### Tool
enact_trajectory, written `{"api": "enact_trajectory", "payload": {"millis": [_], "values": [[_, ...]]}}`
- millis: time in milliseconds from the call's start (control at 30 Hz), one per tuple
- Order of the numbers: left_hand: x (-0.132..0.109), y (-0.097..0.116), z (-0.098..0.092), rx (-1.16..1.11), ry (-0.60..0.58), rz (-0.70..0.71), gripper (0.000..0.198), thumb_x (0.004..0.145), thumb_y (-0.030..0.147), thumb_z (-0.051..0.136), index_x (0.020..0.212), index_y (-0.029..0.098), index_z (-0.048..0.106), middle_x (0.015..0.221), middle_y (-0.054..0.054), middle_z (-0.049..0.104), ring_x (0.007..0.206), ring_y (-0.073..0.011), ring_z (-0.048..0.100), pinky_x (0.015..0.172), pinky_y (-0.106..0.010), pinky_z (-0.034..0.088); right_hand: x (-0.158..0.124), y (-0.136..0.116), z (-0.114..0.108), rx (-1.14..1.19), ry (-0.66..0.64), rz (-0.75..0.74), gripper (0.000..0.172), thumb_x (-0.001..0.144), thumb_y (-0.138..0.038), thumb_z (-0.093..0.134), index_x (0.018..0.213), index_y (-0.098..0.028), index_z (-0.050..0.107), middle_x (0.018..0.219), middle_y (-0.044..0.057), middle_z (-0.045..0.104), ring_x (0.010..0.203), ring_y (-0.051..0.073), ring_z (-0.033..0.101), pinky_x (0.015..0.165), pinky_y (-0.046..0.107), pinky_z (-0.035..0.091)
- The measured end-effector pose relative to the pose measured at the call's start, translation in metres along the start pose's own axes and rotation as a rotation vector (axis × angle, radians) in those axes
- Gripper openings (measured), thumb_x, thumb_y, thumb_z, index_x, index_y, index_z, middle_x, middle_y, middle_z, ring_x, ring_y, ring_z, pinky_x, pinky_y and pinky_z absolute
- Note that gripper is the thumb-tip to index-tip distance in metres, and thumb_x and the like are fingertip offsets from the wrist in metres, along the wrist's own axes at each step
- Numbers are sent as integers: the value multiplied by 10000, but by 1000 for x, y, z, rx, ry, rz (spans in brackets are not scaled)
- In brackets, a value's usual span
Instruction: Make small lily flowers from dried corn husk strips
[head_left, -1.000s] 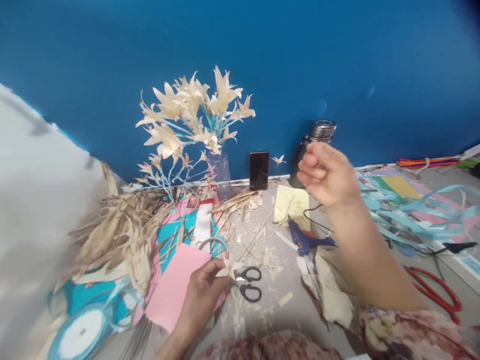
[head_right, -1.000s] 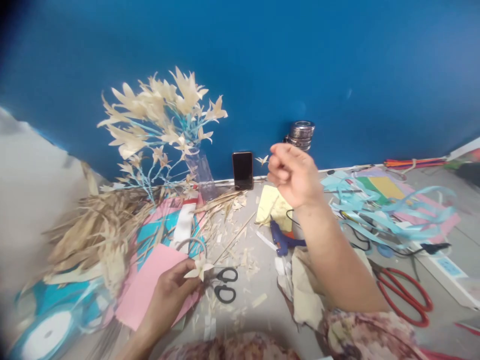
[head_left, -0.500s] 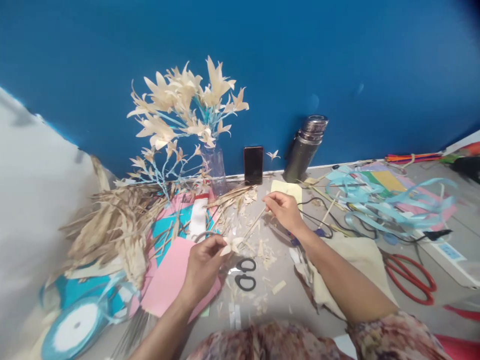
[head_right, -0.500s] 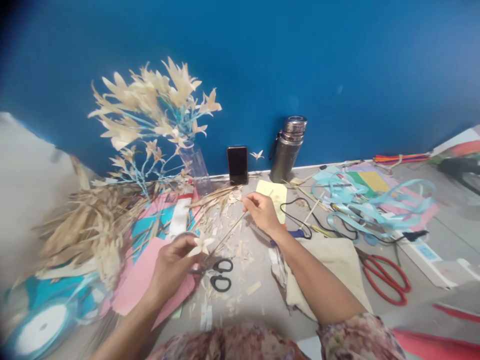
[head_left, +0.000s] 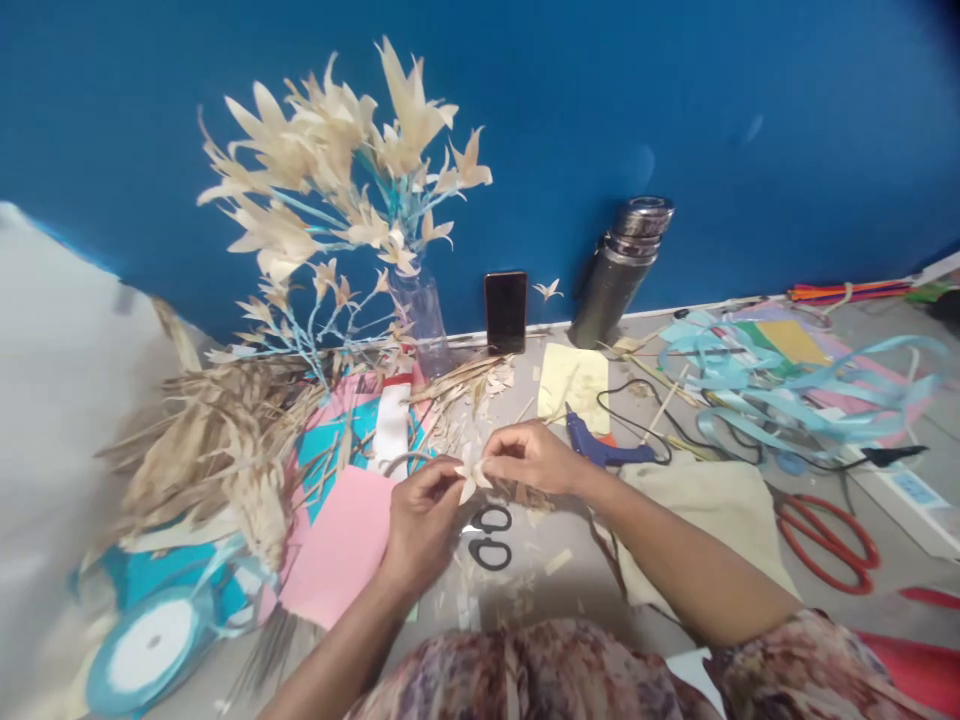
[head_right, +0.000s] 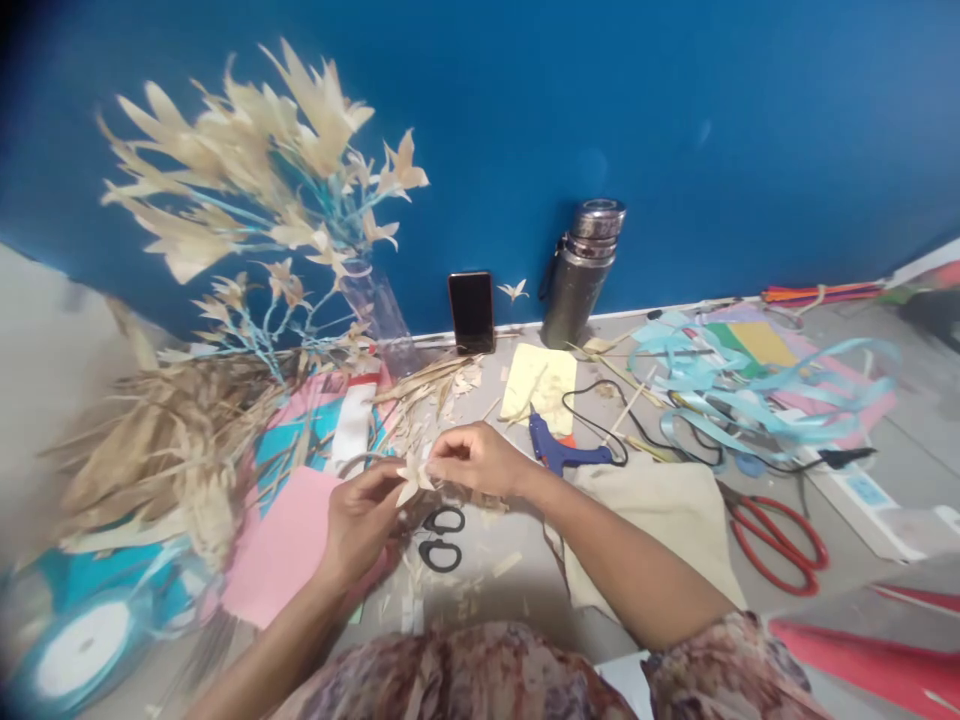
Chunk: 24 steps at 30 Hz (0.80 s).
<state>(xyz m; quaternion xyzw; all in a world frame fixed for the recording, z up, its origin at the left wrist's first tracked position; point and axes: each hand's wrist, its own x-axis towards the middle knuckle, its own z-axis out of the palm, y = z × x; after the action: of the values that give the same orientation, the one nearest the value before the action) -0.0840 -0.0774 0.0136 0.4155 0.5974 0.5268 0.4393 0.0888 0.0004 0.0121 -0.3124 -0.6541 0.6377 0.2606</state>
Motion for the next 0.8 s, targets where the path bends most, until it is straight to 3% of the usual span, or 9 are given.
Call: {"api": "enact_trajectory", "payload": {"millis": [300, 667, 733, 800], "values": [[4, 15, -1, -8, -22, -31, 136, 637, 290, 763, 699, 173, 730, 674, -20, 673, 583, -133, 567, 523, -219, 467, 1, 3, -8, 68, 33, 44, 256, 812, -396, 707, 753, -151, 662, 596, -26, 593, 520, 96, 513, 500, 201, 378], [-5, -1, -2, -53, -129, -182, 198, 687, 317, 758, 739, 173, 633, 628, 16, 620, 544, -121, 569, 469, -194, 418, -1, -1, -6, 29, -40, 36, 294, 805, -431, 708, 754, -144, 671, 640, -10, 629, 536, 90, 515, 520, 200, 395], [-4, 1, -2, -73, -113, -195, 228, 701, 330, 742, 767, 183, 580, 579, 41, 582, 497, -107, 535, 450, -189, 401, 1, 0, -11, 60, 11, 12, 294, 822, -440, 689, 814, -146, 677, 705, 8, 669, 531, 88, 513, 523, 204, 403], [-2, 4, -4, -91, -83, -191, 246, 724, 340, 717, 800, 199, 531, 541, 67, 549, 457, -96, 498, 438, -188, 395, 2, 0, -19, 31, 154, -32, 288, 849, -442, 655, 845, -154, 670, 752, 19, 691, 530, 90, 511, 528, 212, 408]]}}
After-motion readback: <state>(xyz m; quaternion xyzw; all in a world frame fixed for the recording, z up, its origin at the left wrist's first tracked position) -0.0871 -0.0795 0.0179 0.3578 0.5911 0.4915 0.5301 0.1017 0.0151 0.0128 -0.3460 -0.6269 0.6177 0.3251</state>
